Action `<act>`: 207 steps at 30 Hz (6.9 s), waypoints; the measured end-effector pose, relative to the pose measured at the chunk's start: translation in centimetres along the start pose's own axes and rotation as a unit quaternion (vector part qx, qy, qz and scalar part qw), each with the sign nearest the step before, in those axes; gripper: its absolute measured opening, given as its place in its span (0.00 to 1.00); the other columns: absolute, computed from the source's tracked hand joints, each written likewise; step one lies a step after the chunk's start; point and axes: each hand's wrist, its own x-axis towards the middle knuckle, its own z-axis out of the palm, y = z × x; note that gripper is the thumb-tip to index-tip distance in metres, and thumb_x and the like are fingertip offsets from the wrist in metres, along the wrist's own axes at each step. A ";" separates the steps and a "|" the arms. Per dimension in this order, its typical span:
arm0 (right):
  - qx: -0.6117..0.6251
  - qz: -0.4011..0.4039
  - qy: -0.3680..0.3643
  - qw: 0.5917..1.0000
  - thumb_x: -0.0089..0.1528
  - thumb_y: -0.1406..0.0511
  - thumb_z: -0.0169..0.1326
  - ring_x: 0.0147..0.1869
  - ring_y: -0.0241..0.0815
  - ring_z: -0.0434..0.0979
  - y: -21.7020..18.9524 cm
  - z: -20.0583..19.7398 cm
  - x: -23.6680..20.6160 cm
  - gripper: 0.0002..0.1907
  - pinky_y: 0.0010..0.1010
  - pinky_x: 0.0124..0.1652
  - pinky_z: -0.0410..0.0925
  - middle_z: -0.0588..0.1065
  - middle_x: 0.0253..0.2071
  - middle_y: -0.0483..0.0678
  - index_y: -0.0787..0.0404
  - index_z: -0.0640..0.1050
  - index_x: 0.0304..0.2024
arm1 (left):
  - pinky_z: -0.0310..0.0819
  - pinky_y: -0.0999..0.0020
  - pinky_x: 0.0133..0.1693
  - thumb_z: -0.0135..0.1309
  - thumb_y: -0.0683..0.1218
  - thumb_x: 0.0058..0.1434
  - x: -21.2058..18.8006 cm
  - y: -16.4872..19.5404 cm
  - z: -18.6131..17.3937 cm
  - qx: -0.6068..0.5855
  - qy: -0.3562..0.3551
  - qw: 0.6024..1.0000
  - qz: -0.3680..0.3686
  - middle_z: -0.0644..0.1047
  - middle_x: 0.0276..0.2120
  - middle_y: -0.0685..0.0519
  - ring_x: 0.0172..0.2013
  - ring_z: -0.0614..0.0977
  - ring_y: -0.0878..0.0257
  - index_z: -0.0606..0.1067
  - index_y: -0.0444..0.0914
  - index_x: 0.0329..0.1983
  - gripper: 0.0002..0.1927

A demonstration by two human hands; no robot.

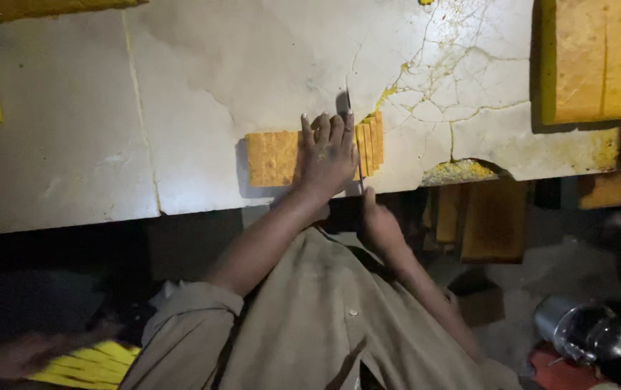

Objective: The person unwraps a yellow rectangular block from newspaper, flips it, and uses a long knife to slice it into thin strips. The person repeatedly cuts the block into uniform slices and stacks them on the table.

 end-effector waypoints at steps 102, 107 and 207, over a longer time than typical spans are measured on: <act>0.025 -0.035 0.011 0.999 0.57 0.61 0.62 0.40 0.68 0.80 -7.5 -0.4 3.9 0.40 0.50 0.37 0.72 0.78 0.37 0.68 0.76 0.57 0.62 | 0.38 0.30 0.70 0.41 0.57 0.71 -1.9 -5.9 -0.9 -0.020 0.012 0.999 -0.024 0.63 0.70 0.38 0.71 0.60 0.41 0.55 0.31 0.76 0.37; 0.016 0.039 -0.021 0.999 0.57 0.61 0.63 0.43 0.68 0.81 -13.8 -6.1 5.9 0.43 0.51 0.41 0.74 0.79 0.39 0.68 0.76 0.56 0.64 | 0.36 0.22 0.67 0.41 0.57 0.69 -2.5 -6.2 -1.6 0.053 -0.049 0.997 -0.025 0.63 0.71 0.42 0.73 0.58 0.40 0.57 0.37 0.72 0.33; 0.025 -0.043 -0.046 0.998 0.52 0.62 0.66 0.45 0.65 0.80 -17.9 -3.9 7.4 0.42 0.48 0.42 0.74 0.78 0.41 0.69 0.73 0.60 0.60 | 0.46 0.22 0.64 0.43 0.56 0.70 -4.9 -10.4 -3.8 0.008 -0.005 0.996 -0.091 0.57 0.74 0.44 0.73 0.54 0.41 0.52 0.45 0.78 0.34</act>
